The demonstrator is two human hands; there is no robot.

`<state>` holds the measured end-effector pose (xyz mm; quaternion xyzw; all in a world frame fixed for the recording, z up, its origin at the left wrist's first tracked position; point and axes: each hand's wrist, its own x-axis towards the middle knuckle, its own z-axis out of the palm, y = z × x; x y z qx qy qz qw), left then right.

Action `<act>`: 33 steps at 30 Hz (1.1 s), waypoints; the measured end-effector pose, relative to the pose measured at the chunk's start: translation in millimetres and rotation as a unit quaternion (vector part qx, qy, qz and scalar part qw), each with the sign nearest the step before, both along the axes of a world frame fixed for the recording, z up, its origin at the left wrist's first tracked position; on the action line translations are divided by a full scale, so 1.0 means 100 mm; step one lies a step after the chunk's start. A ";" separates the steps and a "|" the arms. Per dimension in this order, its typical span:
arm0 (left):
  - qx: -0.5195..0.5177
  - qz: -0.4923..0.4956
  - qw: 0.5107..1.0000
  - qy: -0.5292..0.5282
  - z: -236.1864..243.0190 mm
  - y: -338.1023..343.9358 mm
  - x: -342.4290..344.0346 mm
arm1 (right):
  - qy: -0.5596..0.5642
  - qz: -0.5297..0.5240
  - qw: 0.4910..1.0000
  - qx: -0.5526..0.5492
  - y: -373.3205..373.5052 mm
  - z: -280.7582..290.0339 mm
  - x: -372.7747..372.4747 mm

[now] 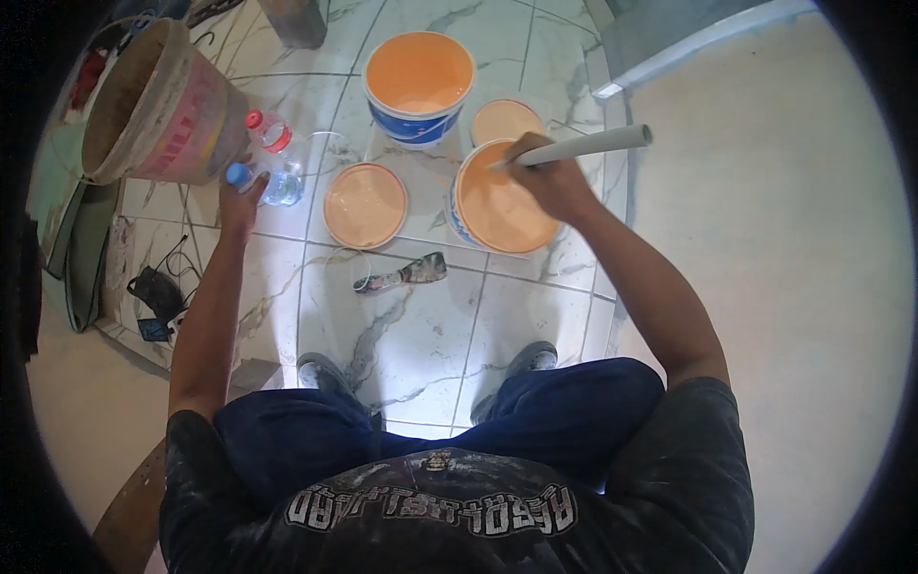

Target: The person mixes orange paint in a bucket using a plastic pipe, adding water from a plastic bottle to achieve the desired consistency.

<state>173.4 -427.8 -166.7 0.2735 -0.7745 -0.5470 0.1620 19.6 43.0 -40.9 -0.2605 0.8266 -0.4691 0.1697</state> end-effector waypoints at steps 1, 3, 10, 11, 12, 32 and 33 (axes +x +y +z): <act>0.003 -0.003 1.000 0.000 -0.01 0.04 -0.01 | -0.018 0.029 0.999 0.018 -0.04 0.05 0.09; -0.016 -0.014 1.000 0.004 0.03 0.08 -0.08 | -0.034 0.057 0.997 0.037 0.00 0.17 0.19; -0.005 -0.039 0.999 0.010 -0.03 -0.02 -0.03 | -0.049 0.031 0.992 0.115 0.68 0.24 -0.03; -0.005 -0.043 0.999 0.012 -0.05 -0.03 -0.03 | -0.014 0.019 0.996 0.088 0.67 0.23 -0.12; -0.006 -0.047 0.999 0.014 -0.06 -0.05 -0.03 | -0.019 -0.029 0.996 0.086 0.63 0.17 -0.18; -0.018 -0.088 0.996 0.014 -0.14 -0.16 0.22 | 0.003 -0.040 0.998 0.054 0.22 0.05 -0.19; -0.014 -0.088 0.996 0.000 -0.14 -0.14 0.22 | 0.001 -0.039 0.999 0.009 0.13 0.02 -0.16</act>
